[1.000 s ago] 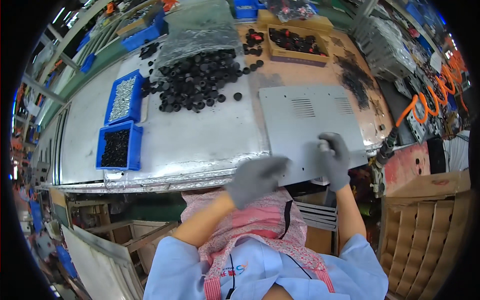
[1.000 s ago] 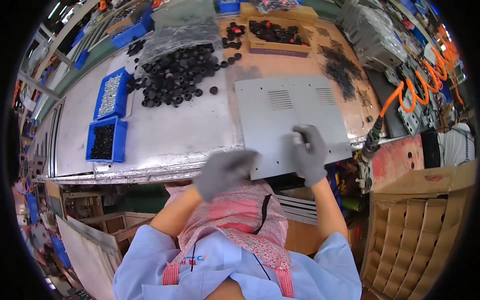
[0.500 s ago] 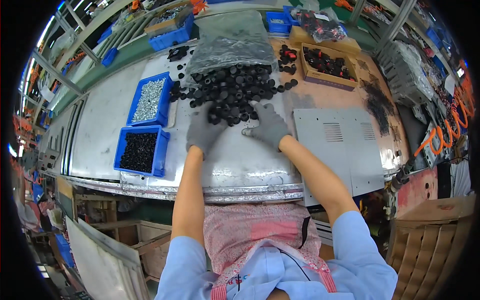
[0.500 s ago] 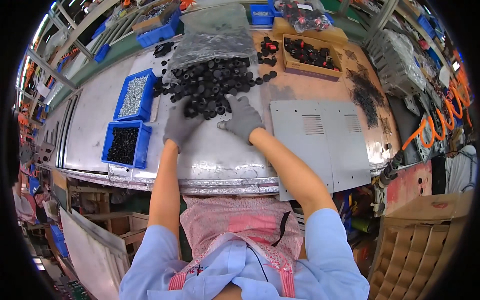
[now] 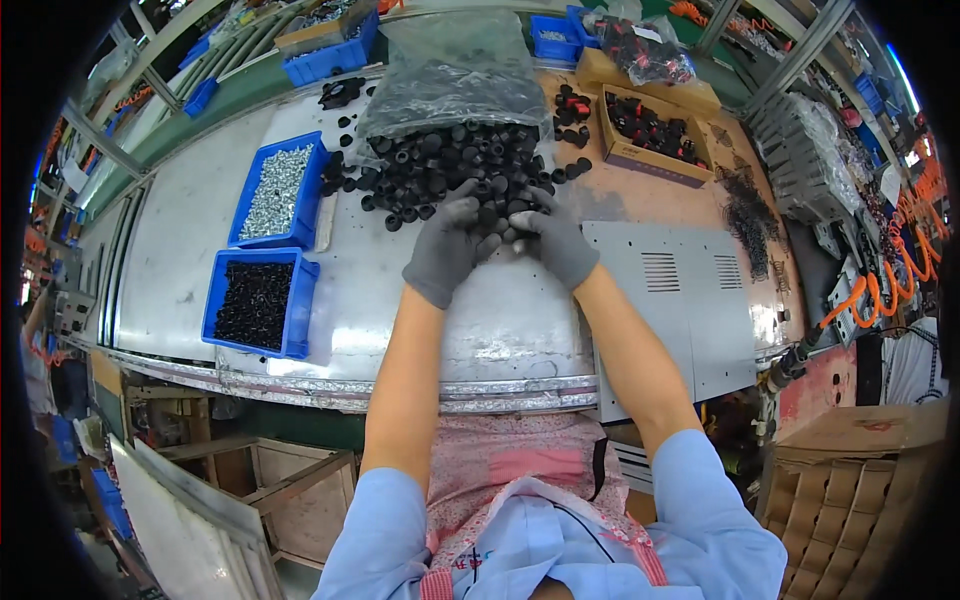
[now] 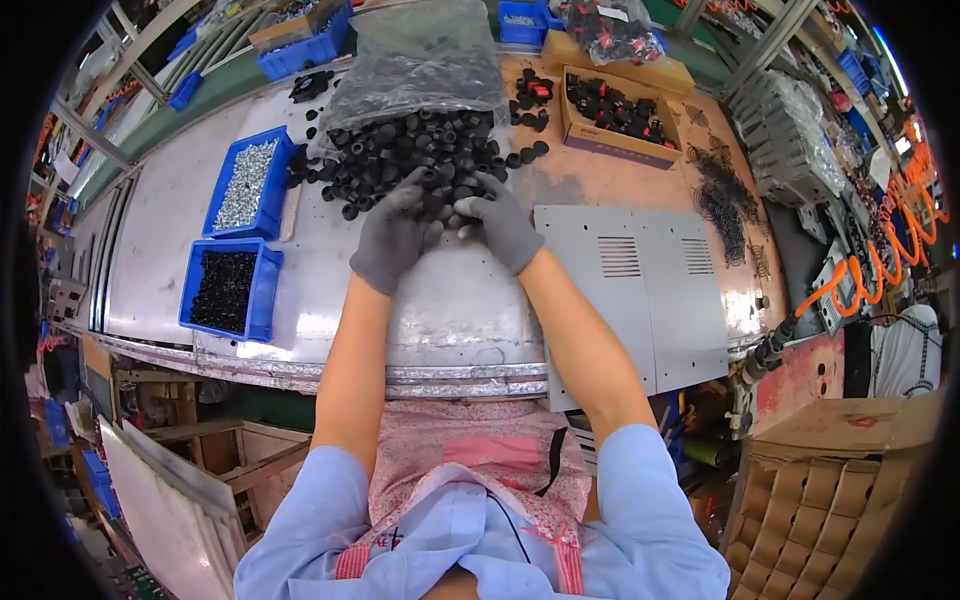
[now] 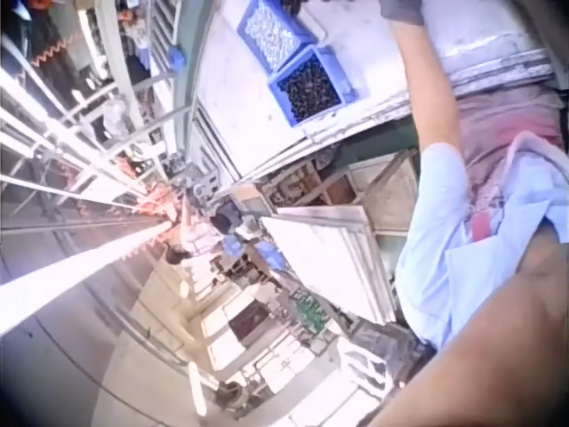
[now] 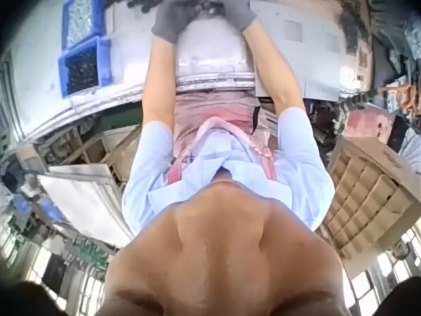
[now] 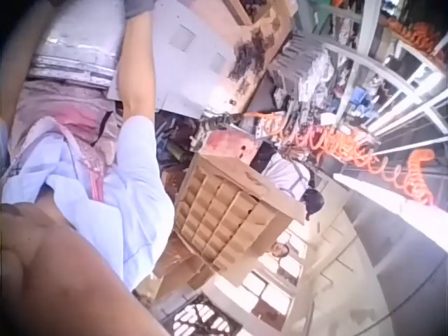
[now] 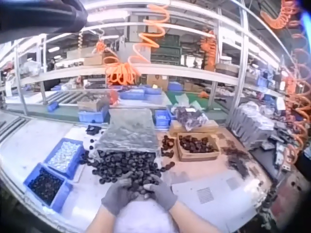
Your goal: The recorder is assembling electronic units by installing fans, wiring, and rubber feet into metal enclosures on a production line.
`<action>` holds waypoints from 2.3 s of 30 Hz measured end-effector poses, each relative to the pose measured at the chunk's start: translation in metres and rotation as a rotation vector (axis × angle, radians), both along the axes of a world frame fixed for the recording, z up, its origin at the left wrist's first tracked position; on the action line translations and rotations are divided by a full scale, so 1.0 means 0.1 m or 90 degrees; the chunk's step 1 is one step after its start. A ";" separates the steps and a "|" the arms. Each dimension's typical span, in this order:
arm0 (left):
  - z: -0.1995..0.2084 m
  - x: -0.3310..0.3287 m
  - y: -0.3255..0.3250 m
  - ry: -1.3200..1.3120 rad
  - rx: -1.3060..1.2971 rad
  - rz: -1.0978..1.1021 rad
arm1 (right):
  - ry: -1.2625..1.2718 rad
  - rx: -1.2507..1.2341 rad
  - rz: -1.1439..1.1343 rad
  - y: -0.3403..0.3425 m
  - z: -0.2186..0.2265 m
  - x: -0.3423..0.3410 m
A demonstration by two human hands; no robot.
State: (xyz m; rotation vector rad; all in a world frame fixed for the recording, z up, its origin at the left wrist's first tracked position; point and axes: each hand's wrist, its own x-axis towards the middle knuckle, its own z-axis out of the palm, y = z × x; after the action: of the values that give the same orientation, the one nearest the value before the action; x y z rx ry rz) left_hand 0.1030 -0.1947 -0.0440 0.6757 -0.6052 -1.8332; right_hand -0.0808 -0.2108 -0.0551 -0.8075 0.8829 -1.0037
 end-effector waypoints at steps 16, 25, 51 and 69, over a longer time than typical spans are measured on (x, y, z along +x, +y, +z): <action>0.02 -0.02 0.06 0.030 0.087 0.088 | 0.235 -0.141 -0.164 0.14 0.36 0.00; -0.01 -0.01 0.10 -0.183 -0.019 0.173 | 0.071 -0.066 -0.137 0.22 0.33 -0.56; 0.23 -1.43 0.37 -0.978 -0.511 -0.042 | 0.816 -0.274 -0.180 0.84 0.26 -1.72; 0.55 -1.35 0.51 -0.506 -0.155 -0.130 | 0.437 -0.025 -0.267 0.59 0.21 -2.92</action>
State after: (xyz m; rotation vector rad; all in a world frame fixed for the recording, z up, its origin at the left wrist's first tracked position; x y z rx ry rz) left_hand -0.0318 -0.1441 0.0112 1.2129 -1.4333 -1.5901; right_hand -0.3725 -0.1514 -0.0338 -1.0475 1.6762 -1.1194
